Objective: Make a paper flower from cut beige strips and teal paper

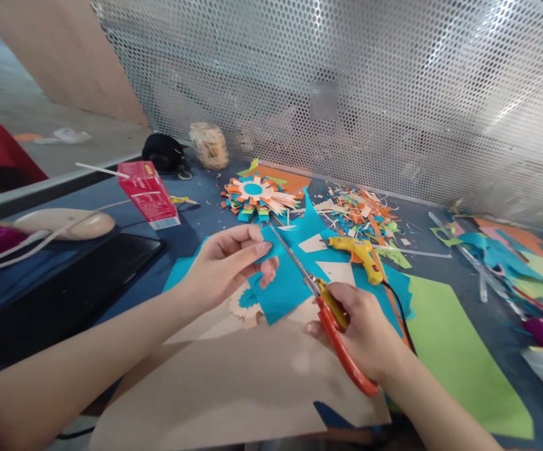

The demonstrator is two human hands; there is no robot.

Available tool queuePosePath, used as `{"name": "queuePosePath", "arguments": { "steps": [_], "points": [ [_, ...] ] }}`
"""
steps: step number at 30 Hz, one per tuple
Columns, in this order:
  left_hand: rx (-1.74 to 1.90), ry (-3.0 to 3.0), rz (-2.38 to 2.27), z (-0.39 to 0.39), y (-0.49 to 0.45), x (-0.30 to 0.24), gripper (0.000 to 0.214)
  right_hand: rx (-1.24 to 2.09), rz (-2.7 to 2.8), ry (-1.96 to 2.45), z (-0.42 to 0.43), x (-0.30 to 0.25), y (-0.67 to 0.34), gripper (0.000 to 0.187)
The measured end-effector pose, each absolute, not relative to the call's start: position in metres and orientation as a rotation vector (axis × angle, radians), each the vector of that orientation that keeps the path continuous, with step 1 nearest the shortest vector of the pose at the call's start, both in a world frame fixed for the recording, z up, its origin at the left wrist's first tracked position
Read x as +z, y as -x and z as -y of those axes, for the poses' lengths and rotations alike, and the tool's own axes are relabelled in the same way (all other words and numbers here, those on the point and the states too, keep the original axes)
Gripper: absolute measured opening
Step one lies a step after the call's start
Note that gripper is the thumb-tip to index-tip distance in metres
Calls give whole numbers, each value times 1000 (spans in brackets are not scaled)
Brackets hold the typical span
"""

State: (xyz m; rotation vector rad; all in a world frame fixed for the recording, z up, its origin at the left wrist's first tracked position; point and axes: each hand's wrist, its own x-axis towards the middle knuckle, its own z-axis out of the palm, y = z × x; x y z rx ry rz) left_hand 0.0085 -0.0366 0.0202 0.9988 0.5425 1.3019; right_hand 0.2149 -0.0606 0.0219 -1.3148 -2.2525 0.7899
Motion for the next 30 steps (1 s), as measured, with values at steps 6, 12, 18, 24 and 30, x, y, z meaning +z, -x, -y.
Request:
{"name": "queuePosePath", "arguments": {
  "steps": [6,12,18,24,30],
  "points": [
    [1266,-1016,-540,37,-10,21,20,831,2265,1275,60,22,-216,34],
    [1207,-1022,-593,38,-10,22,23,935,2254,1238,60,20,-218,34],
    [1203,-1025,-573,37,-9,21,21,854,2265,1287,60,21,-219,34],
    [1184,-1037,-573,35,-7,20,21,870,2256,1326,59,24,-218,33],
    [1190,-1068,-613,33,-5,20,22,881,2247,1379,59,26,-218,33]
  ]
}}
